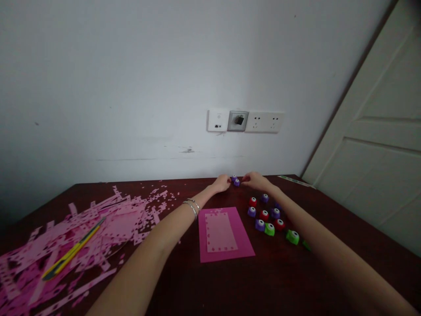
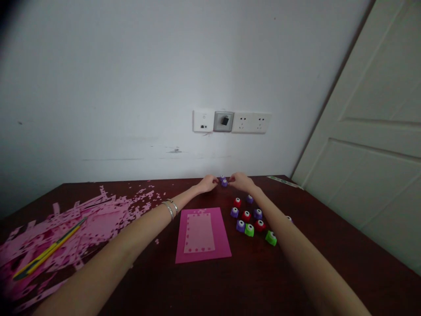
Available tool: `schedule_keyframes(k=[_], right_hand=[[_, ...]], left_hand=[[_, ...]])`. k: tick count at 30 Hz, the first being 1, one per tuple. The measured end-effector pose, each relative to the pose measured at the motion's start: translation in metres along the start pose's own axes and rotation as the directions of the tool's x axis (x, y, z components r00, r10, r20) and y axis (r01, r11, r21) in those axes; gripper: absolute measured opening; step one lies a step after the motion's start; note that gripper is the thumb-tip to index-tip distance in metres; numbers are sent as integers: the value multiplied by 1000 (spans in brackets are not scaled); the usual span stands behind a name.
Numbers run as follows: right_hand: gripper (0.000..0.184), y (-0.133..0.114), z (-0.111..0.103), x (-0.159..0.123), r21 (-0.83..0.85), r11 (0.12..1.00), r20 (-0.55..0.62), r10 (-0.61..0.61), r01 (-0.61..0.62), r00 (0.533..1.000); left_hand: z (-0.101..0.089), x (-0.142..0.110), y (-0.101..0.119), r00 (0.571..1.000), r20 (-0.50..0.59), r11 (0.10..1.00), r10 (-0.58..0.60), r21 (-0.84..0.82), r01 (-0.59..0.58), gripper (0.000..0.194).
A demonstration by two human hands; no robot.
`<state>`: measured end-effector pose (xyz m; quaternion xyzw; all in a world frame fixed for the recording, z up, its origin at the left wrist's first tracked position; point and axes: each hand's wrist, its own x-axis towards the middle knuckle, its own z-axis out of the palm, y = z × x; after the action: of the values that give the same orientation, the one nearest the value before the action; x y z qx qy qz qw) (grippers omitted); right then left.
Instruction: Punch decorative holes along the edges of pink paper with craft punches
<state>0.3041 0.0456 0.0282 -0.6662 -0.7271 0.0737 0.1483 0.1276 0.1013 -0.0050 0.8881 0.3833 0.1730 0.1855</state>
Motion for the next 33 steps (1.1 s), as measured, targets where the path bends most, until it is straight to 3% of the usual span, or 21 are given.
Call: schedule_keyframes(k=[10, 18, 22, 26, 29, 33], right_hand=[[29, 18, 35, 29, -22, 999, 85, 47, -45, 995], [28, 18, 34, 29, -56, 998, 84, 3, 2, 996], [28, 15, 26, 23, -60, 996, 52, -68, 72, 996], [29, 3, 13, 14, -7, 981, -25, -194, 194, 981], [26, -15, 3, 3, 42, 949, -63, -309, 312, 949], [24, -42, -3, -19, 106, 909, -64, -398, 403, 915]], left_hand=[[27, 30, -7, 1000, -20, 1000, 5, -26, -6, 27], [28, 30, -10, 999, -35, 999, -12, -46, 10, 25], [15, 26, -9, 999, -22, 997, 28, -66, -30, 22], [-10, 12, -8, 997, -22, 993, 74, -90, -76, 29], [-32, -9, -7, 986, 2, 972, 165, -173, -162, 37], [-54, -49, -3, 959, 37, 939, 281, -217, -267, 27]])
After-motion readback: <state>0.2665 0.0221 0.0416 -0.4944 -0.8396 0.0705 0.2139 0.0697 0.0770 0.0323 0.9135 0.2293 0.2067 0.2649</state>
